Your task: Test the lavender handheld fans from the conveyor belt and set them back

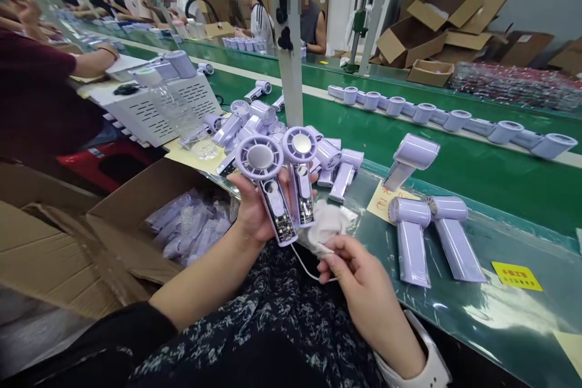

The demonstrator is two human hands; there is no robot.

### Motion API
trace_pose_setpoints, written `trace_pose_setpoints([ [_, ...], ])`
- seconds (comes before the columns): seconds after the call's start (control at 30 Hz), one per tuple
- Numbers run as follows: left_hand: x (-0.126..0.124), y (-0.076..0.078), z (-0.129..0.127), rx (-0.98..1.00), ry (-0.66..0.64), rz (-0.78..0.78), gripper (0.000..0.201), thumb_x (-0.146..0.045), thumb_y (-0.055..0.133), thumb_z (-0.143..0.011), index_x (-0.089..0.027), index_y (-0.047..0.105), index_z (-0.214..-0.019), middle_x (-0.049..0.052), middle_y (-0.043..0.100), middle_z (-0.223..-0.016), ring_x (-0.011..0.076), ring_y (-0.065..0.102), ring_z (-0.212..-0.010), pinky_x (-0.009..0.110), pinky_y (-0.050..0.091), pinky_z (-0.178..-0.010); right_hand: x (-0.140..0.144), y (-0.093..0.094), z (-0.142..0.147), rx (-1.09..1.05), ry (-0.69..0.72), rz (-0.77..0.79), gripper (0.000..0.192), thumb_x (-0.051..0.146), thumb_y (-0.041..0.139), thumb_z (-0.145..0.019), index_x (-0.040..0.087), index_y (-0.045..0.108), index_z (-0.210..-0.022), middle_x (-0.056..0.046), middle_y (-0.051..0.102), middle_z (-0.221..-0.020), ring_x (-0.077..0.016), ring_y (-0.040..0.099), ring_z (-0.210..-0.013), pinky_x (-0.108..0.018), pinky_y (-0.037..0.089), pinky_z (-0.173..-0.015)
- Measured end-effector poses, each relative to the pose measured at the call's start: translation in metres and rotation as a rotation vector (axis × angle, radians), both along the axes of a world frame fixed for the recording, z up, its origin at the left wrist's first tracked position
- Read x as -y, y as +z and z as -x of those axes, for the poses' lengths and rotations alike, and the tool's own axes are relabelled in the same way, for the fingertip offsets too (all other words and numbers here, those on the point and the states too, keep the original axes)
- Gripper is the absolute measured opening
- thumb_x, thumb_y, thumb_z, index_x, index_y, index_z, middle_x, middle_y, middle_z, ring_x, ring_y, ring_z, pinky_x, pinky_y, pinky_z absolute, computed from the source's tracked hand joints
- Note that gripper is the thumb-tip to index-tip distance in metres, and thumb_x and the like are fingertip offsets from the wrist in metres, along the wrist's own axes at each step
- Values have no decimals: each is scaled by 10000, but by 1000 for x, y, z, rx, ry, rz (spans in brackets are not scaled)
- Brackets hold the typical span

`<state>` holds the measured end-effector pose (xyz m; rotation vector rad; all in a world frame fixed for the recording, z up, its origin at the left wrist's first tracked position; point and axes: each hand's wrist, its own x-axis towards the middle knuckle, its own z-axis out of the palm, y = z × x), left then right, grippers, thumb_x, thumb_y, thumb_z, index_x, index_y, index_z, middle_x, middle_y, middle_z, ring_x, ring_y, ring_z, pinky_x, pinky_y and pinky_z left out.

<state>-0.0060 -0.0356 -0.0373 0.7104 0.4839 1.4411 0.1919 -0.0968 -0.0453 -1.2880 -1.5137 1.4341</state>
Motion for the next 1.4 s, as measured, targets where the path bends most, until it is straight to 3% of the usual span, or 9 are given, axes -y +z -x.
trace_pose_setpoints([
  [0.27, -5, 5, -8, 73, 5, 51, 719, -907, 689, -628, -204, 601, -758, 118, 766, -1115, 429, 569, -1377, 571, 536, -1078, -29, -13, 2, 31, -448, -148, 808, 524, 583, -962, 142, 280, -1606, 61, 568, -587, -194, 568, -521, -319, 462, -550],
  [0.43, -1, 1, 8, 94, 3, 98, 699, -895, 669, -671, -205, 601, -761, 119, 771, -1152, 411, 595, -1359, 550, 549, -1071, -48, -6, -12, 727, -277, -227, 642, 268, 594, -869, 30, 537, -1462, -14, 585, -501, -238, 539, -430, -352, 373, -514],
  [0.57, 2, -2, 18, 54, 32, 99, 716, -908, 663, -654, -200, 646, -763, 116, 783, -1093, 394, 634, -1309, 519, 566, -1051, -51, 0, -18, 918, -174, -148, 713, 362, 571, -868, 17, 487, -1486, -4, 577, -455, -248, 490, -319, -368, 360, -470],
  [0.67, 2, -3, 23, 50, 32, 79, 740, -921, 675, -613, -195, 654, -755, 124, 781, -1093, 400, 633, -1303, 523, 564, -1048, -46, 9, -15, 702, -128, -74, 625, 473, 522, -865, 129, 535, -1386, -9, 648, -516, -255, 583, -370, -357, 421, -474],
  [0.8, 1, -1, 24, 61, 28, 57, 740, -917, 684, -605, -192, 656, -749, 124, 778, -1099, 401, 652, -1268, 530, 566, -1034, -30, 15, 0, 511, -223, -159, 347, 558, 544, -851, 220, 603, -904, -16, 646, -531, -213, 612, -422, -315, 450, -474],
  [0.87, 1, 1, 22, 67, 33, 52, 735, -915, 689, -603, -195, 660, -743, 111, 781, -1093, 392, 664, -1250, 524, 571, -1024, -19, 15, 15, 347, -123, -138, 353, 559, 568, -878, 216, 608, -801, -25, 658, -568, -191, 620, -440, -298, 472, -474],
  [1.03, 4, 7, 13, 61, -9, 35, 743, -931, 678, -590, -198, 628, -694, 106, 777, -1107, 388, 654, -1263, 526, 574, -1016, 3, 8, 56, -60, 174, -35, 390, 500, 611, -947, 200, 621, -697, -6, 644, -581, -148, 627, -495, -255, 502, -526],
  [1.27, 6, 6, 8, 31, 35, -12, 749, -951, 648, -590, -207, 616, -669, 110, 778, -1054, 392, 645, -1266, 530, 566, -1030, 18, -6, 68, -232, -35, 15, 456, 598, 610, -967, 201, 597, -743, 71, 478, -451, -102, 478, -361, -219, 381, -409],
  [1.4, 7, 2, 7, 68, 10, -15, 744, -944, 649, -603, -204, 619, -670, 105, 782, -1050, 381, 657, -1258, 520, 566, -1026, 21, -9, 68, -270, 20, 50, 443, 592, 650, -955, 181, 635, -791, 62, 500, -473, -102, 505, -382, -209, 385, -410],
])
